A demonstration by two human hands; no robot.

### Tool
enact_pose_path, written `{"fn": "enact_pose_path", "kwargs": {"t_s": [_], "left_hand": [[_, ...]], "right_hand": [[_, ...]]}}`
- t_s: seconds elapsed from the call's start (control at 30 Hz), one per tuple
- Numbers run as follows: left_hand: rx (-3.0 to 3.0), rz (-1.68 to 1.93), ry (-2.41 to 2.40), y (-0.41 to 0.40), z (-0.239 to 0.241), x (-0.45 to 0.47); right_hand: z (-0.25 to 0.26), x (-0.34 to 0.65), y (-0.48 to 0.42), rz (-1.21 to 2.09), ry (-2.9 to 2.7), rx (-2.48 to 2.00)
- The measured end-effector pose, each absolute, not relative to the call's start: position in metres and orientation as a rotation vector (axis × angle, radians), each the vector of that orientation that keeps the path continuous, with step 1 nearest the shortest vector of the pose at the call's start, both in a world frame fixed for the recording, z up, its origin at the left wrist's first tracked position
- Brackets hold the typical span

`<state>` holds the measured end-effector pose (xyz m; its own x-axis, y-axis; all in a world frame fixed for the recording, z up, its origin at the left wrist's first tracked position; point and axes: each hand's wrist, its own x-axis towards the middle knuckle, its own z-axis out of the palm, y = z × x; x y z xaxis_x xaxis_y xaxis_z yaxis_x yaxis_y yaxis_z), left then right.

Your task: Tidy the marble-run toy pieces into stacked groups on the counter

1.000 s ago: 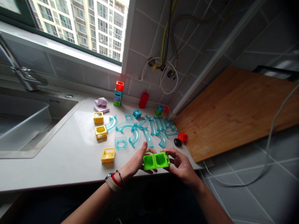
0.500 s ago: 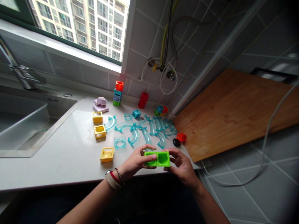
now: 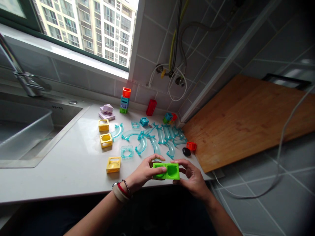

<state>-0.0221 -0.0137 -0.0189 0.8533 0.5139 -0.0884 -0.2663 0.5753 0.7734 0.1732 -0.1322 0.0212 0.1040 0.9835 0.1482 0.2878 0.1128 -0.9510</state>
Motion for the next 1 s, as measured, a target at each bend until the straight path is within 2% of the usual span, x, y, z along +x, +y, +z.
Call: {"fn": "enact_pose_path", "kwargs": {"t_s": [0.5,1.0], "left_hand": [[0.962,0.436,0.261,-0.015,-0.03,-0.02],[1.381,0.258,0.099,-0.012,-0.017,-0.031]], "right_hand": [[0.025,0.18,-0.139,0.873,-1.477,-1.4],[0.045,0.178,-0.139,0.943,-1.74,-1.502]]}}
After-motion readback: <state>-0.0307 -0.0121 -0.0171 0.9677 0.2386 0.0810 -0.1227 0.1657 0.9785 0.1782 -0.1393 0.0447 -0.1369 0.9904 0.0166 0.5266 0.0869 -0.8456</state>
